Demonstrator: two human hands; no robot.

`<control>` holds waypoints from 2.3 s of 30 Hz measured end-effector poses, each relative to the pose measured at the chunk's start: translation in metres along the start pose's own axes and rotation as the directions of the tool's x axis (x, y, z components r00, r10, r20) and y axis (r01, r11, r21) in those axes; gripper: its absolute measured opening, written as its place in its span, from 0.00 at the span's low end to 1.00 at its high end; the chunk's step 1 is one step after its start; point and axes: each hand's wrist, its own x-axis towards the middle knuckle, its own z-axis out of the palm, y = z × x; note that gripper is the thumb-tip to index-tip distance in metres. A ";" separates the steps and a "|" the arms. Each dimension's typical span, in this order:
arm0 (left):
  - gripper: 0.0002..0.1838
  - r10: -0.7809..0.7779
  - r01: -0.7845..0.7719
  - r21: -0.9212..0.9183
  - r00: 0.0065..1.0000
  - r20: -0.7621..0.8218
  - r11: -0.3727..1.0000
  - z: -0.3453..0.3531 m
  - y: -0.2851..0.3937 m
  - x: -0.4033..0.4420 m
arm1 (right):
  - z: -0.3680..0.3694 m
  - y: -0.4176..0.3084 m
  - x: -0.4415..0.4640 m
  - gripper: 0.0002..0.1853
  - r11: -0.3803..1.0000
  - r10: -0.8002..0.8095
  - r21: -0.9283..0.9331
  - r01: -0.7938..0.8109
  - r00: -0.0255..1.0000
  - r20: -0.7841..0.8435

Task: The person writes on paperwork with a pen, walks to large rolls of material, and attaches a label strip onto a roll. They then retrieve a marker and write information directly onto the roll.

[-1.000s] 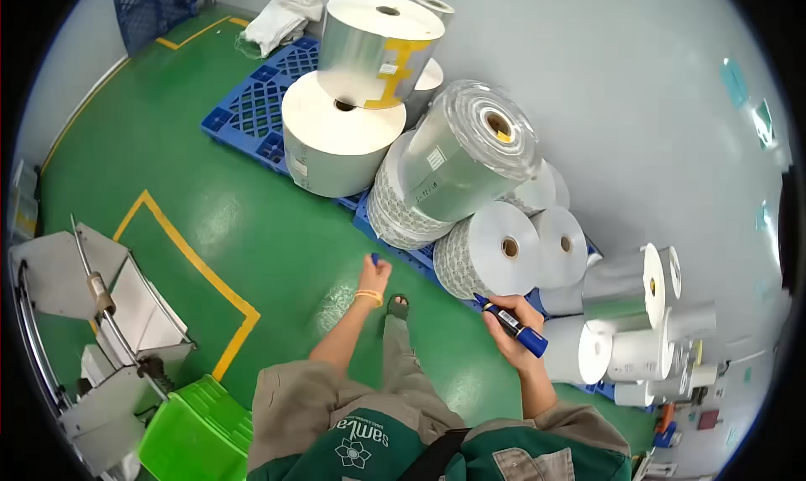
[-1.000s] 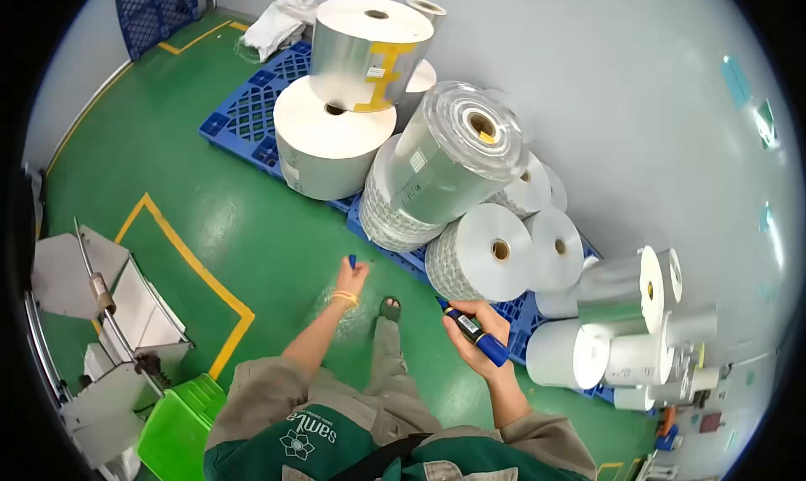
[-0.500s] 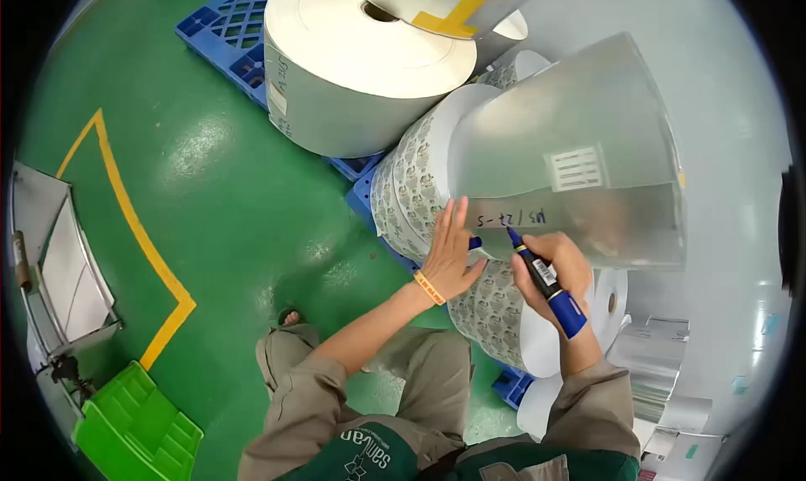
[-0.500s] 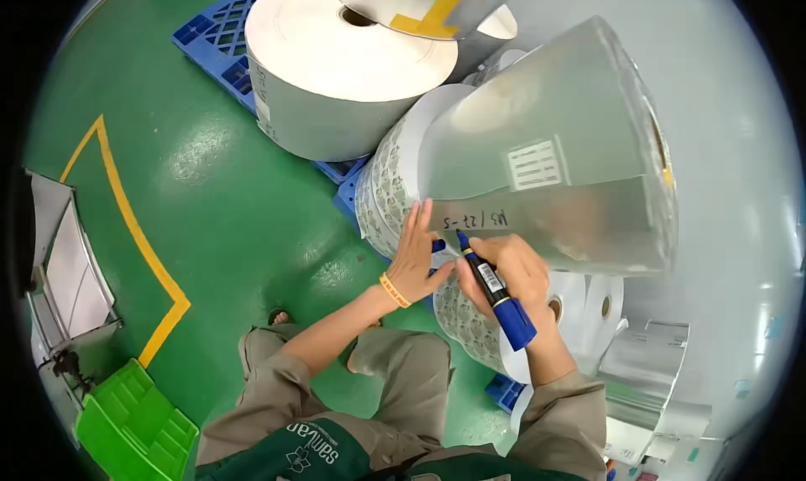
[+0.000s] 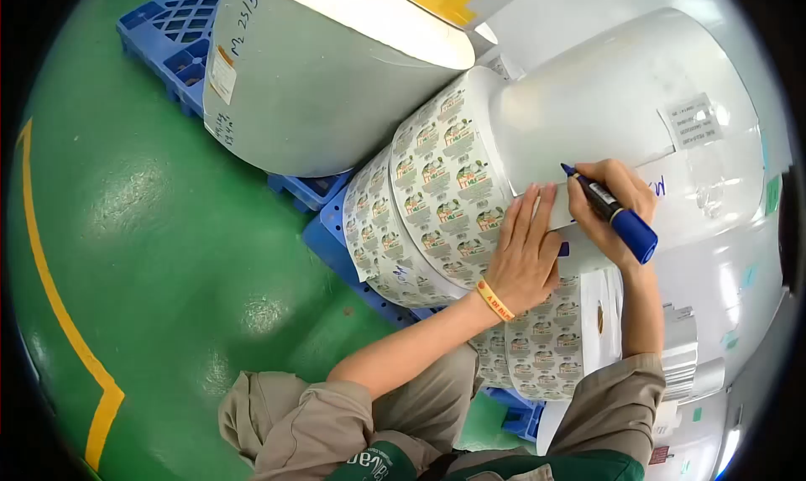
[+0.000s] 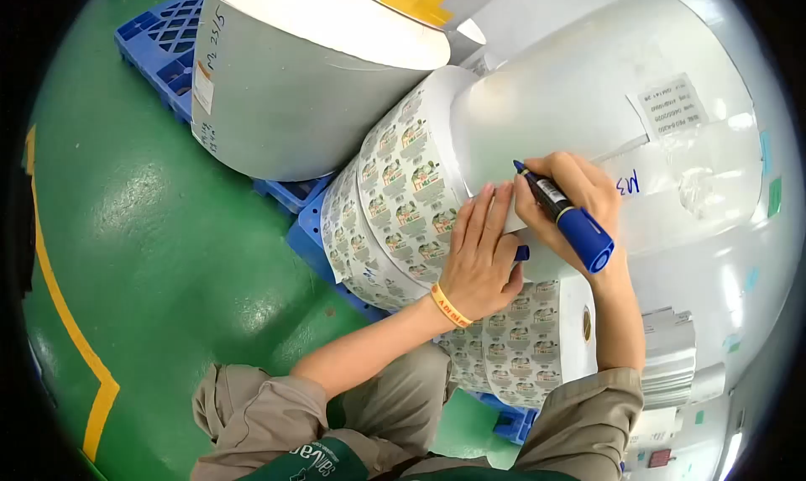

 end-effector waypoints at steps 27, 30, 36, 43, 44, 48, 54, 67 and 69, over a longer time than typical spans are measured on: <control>0.12 -0.012 0.014 -0.046 0.999 0.044 0.999 -0.001 -0.003 -0.006 | 0.011 0.003 -0.002 0.07 0.987 -0.125 -0.109 0.118 0.990 -0.064; 0.12 -0.016 0.019 -0.041 0.998 0.059 0.999 -0.002 -0.003 -0.006 | 0.011 0.003 -0.002 0.06 0.982 -0.154 -0.116 0.152 0.988 -0.009; 0.12 -0.003 0.005 -0.054 0.999 0.032 0.999 -0.001 -0.003 -0.007 | 0.014 0.004 -0.003 0.08 0.980 -0.153 -0.132 0.147 0.987 -0.038; 0.13 -0.003 0.006 -0.050 0.999 0.050 0.999 -0.001 -0.005 -0.008 | 0.007 0.007 -0.007 0.07 0.975 -0.158 -0.164 0.152 0.987 -0.019; 0.13 0.000 0.003 -0.048 0.999 0.046 0.999 0.000 -0.005 -0.008 | 0.004 0.005 -0.007 0.07 0.981 -0.129 -0.147 0.130 0.991 0.016; 0.12 0.018 -0.017 -0.034 0.999 0.037 0.999 0.000 -0.008 -0.007 | -0.003 -0.001 -0.003 0.06 0.996 -0.052 -0.080 0.044 0.993 -0.102; 0.12 0.009 -0.008 -0.017 0.998 0.064 1.000 -0.001 -0.006 -0.007 | -0.005 0.006 0.000 0.07 0.982 -0.134 -0.145 0.122 0.988 -0.076; 0.12 0.009 -0.008 -0.013 0.997 0.070 1.000 -0.001 -0.006 -0.007 | -0.007 0.008 -0.001 0.07 0.985 -0.122 -0.127 0.117 0.992 -0.029; 0.12 0.007 -0.005 -0.032 0.998 0.060 0.999 -0.001 -0.005 -0.007 | -0.008 0.005 -0.001 0.06 0.991 -0.083 -0.113 0.074 0.994 -0.073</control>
